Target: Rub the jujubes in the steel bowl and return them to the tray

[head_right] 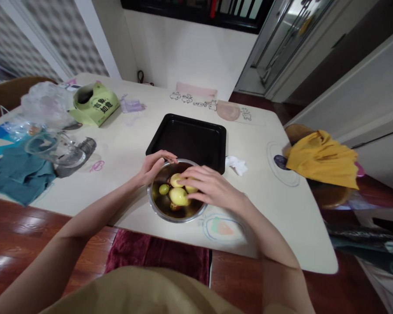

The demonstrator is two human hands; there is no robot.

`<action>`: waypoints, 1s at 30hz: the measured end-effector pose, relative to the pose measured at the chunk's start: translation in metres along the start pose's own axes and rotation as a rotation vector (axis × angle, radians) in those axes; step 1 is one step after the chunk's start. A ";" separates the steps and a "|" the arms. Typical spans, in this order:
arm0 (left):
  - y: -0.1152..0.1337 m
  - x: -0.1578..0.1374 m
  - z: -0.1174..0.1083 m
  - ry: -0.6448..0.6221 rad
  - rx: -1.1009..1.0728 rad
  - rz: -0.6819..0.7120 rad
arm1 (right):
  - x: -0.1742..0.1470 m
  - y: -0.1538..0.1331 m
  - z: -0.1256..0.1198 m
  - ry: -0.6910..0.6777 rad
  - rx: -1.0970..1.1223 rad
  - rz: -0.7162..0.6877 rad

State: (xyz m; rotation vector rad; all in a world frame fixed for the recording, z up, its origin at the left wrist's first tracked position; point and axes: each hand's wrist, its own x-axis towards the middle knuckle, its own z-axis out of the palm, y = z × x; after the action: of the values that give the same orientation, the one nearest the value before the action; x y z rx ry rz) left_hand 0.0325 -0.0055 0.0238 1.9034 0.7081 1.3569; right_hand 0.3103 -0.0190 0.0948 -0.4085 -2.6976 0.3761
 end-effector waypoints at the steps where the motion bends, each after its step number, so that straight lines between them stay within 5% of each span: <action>1: 0.000 0.000 0.000 0.018 0.005 0.000 | -0.001 0.007 -0.001 0.067 0.007 0.030; 7: -0.003 0.001 0.001 0.092 0.027 -0.013 | -0.008 0.039 0.010 0.409 -0.006 0.253; 14: -0.009 -0.010 -0.005 0.061 0.083 -0.062 | -0.035 0.048 0.062 0.740 -0.049 0.522; 19: -0.006 -0.012 -0.007 0.032 0.170 0.002 | -0.048 0.059 0.082 0.725 -0.102 0.585; 30: -0.008 -0.009 -0.008 -0.007 0.307 0.122 | -0.047 0.066 0.085 0.636 -0.178 0.525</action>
State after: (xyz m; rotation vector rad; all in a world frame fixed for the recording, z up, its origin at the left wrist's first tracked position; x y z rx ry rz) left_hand 0.0220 -0.0053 0.0141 2.2221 0.8490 1.3771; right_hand 0.3328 0.0095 -0.0170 -1.0889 -1.9800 0.1084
